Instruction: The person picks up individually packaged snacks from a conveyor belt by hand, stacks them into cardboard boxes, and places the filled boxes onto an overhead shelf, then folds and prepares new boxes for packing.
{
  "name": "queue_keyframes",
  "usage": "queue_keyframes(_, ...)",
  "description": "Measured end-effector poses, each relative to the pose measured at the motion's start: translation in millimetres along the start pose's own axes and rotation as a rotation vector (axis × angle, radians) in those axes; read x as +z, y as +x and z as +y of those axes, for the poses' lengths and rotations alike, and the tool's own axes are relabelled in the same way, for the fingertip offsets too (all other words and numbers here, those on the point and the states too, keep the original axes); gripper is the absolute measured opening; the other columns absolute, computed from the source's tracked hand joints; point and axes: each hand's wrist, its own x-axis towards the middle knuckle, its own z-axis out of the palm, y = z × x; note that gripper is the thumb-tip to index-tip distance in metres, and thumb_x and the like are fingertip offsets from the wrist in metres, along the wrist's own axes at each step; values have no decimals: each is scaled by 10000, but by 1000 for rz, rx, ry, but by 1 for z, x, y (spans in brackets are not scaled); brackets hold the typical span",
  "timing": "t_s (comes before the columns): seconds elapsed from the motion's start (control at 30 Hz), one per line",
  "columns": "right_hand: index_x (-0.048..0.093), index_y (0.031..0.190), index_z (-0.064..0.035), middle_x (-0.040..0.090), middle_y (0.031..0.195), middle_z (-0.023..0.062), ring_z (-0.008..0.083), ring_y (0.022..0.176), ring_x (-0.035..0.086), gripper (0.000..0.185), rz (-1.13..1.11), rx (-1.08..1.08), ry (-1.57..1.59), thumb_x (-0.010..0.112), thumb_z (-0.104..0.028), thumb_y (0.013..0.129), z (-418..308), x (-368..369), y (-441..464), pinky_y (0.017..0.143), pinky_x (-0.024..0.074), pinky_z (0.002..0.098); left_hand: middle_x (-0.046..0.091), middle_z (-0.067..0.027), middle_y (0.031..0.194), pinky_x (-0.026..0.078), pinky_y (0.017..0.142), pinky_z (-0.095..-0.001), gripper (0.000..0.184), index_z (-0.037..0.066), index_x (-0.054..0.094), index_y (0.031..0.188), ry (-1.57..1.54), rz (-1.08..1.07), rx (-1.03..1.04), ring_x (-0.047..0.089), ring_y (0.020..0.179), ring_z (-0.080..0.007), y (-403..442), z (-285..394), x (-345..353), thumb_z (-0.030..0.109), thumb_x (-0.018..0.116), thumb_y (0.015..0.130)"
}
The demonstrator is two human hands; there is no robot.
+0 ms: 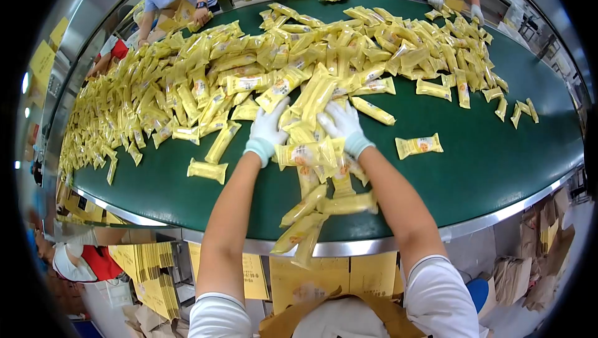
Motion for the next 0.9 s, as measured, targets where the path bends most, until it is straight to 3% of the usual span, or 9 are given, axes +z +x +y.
queue_keyframes(0.07, 533, 1402, -88, 574, 1362, 196, 386, 1264, 526, 540, -95, -58, 288, 534, -421, 976, 7, -28, -3, 1116, 374, 454, 555, -206, 1416, 318, 1170, -412, 588, 31, 430, 1486, -231, 231, 87, 487, 1352, -342, -29, -7, -13, 167, 556, 928)
queue_keyframes(0.2, 553, 1359, -5, 612, 1319, 186, 317, 1238, 582, 479, -202, 281, 545, 622, -247, 951, 13, -99, -63, 1067, 437, 356, 570, -213, 1398, 381, 1133, -406, 510, 1, 477, 1440, -406, -79, -192, 532, 1319, -329, -126, -35, -70, 71, 515, 937)
queue_keyframes(0.33, 547, 1352, 18, 612, 1296, 215, 335, 1243, 576, 483, 24, 183, 234, 651, -197, 932, -20, -135, -156, 1072, 434, 370, 499, -231, 1448, 397, 1117, -441, 566, -16, 467, 1442, -295, 220, -186, 487, 1327, -399, -223, 68, -84, 155, 589, 917)
queue_keyframes(0.4, 517, 1371, 20, 576, 1338, 239, 397, 1267, 540, 532, 97, 193, 258, 674, -173, 900, -46, -126, -201, 1093, 415, 396, 432, -216, 1496, 351, 1122, -554, 654, 85, 484, 1463, -131, 126, -30, 392, 1380, -455, -261, 120, -66, 320, 676, 884)
queue_keyframes(0.47, 479, 1400, 22, 527, 1392, 260, 437, 1310, 485, 610, 97, 255, 203, 691, -193, 869, -65, -110, -235, 1139, 359, 457, 379, -181, 1537, 294, 1109, -652, 687, 245, 505, 1463, 187, -279, -80, 322, 1412, -468, -276, 167, -58, 471, 699, 845)
queue_keyframes(0.53, 478, 1403, 8, 490, 1427, 277, 457, 1320, 450, 701, 109, 183, 2, 749, -250, 810, -78, -92, -250, 1157, 290, 546, 388, -171, 1525, 287, 1099, -670, 688, 308, 518, 1445, 243, -112, -2, 314, 1426, -434, -272, 160, -28, 467, 727, 810)
queue_keyframes(0.67, 454, 1415, 5, 383, 1494, 280, 422, 1354, 416, 665, 183, 244, 69, 723, -158, 830, -108, -87, -252, 1134, 351, 463, 397, -137, 1525, 270, 1114, -655, 609, 363, 543, 1411, 303, -29, 217, 316, 1435, -402, -230, 119, -6, 462, 702, 832)
queue_keyframes(0.77, 491, 1382, 2, 449, 1433, 261, 385, 1286, 484, 555, 291, 227, 154, 682, -96, 870, -110, -91, -263, 1105, 391, 417, 423, -133, 1508, 258, 1129, -640, 580, 297, 569, 1394, 234, -93, 268, 350, 1423, -376, -216, 112, -22, 420, 703, 844)
queue_keyframes(0.9, 564, 1280, 17, 555, 1279, 226, 359, 1206, 536, 442, 324, 373, 270, 681, -110, 873, -102, -108, -335, 1085, 404, 419, 563, -138, 1366, 334, 1105, -573, 564, 128, 607, 1325, -5, 225, 237, 496, 1296, -358, -270, 134, -44, 355, 744, 828)
